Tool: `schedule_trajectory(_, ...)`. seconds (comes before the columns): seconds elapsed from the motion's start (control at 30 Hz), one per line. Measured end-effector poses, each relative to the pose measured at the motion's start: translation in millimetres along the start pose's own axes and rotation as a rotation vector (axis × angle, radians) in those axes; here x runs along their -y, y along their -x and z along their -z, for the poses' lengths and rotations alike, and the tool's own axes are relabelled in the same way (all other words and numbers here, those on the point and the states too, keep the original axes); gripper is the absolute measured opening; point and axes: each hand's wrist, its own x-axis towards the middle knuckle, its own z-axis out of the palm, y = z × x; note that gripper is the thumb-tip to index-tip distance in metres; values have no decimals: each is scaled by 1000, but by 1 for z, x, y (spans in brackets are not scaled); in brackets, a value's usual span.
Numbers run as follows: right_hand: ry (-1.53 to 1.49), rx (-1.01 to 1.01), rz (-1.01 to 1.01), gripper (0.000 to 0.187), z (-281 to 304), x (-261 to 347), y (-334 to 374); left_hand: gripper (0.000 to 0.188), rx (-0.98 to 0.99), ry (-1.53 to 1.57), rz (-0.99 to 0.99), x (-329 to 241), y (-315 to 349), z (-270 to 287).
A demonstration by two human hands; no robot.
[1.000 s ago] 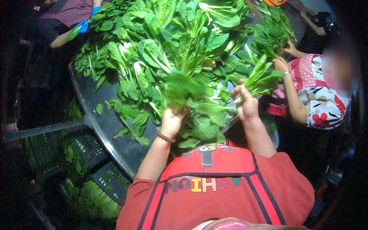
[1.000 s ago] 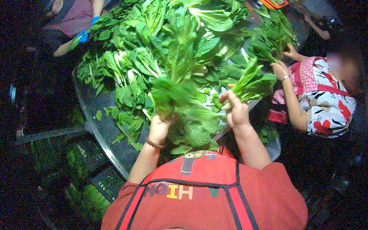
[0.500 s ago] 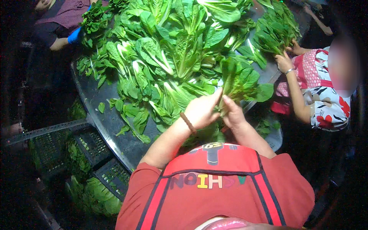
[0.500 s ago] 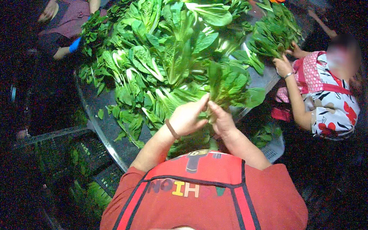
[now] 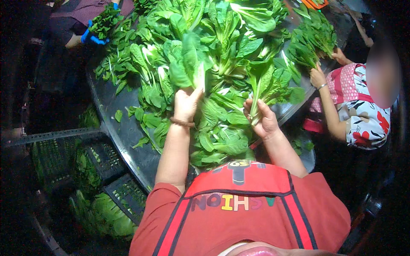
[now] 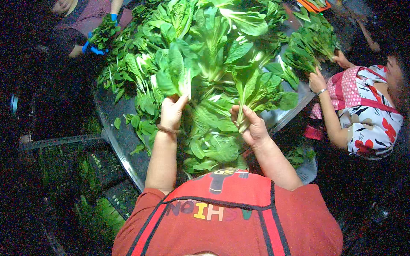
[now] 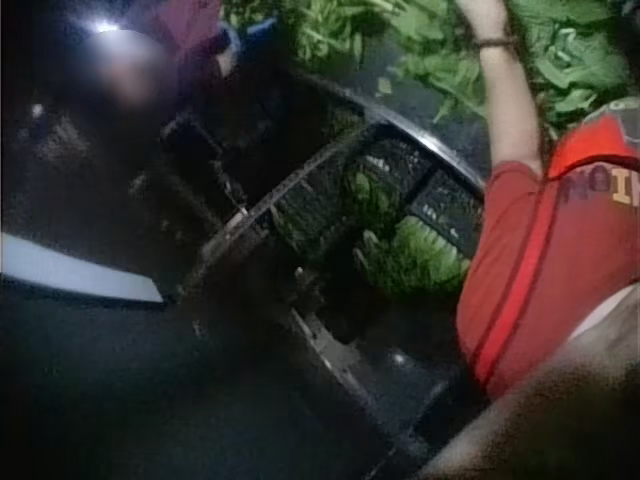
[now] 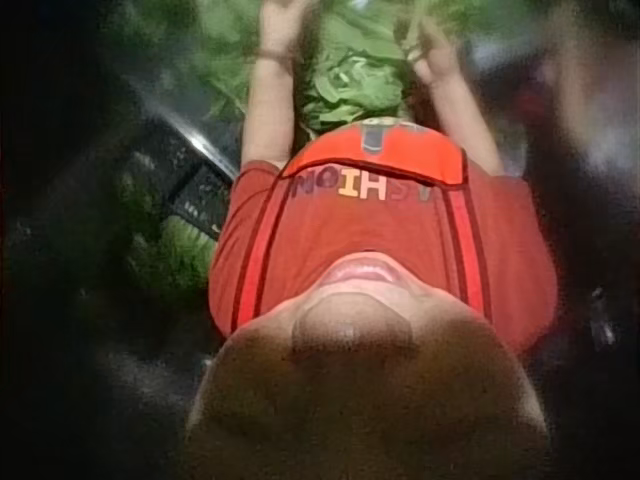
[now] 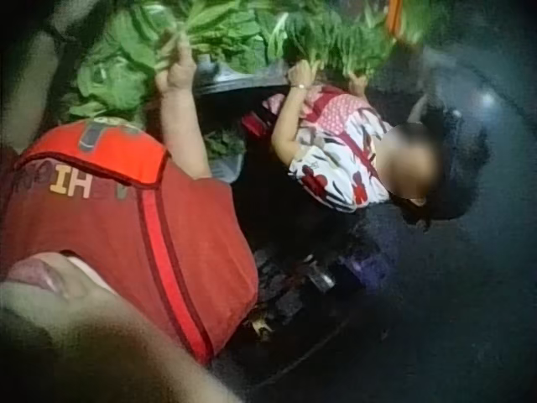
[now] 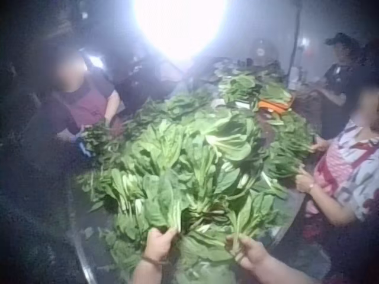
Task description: The person sorts leafy green vegetables on a metal table, picking up bunches, separating leaves, and placing them into piles. The person handles the vegetables by hand without using tools.
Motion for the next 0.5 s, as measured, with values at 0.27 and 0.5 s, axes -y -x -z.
schedule_trajectory(0.27,566,-185,-30,28,-32,-37,-1,22,178,164,180,4,68,-18)
schedule_trajectory(0.5,419,27,110,43,-22,-62,-2,22,221,-860,-486,26,76,-37)
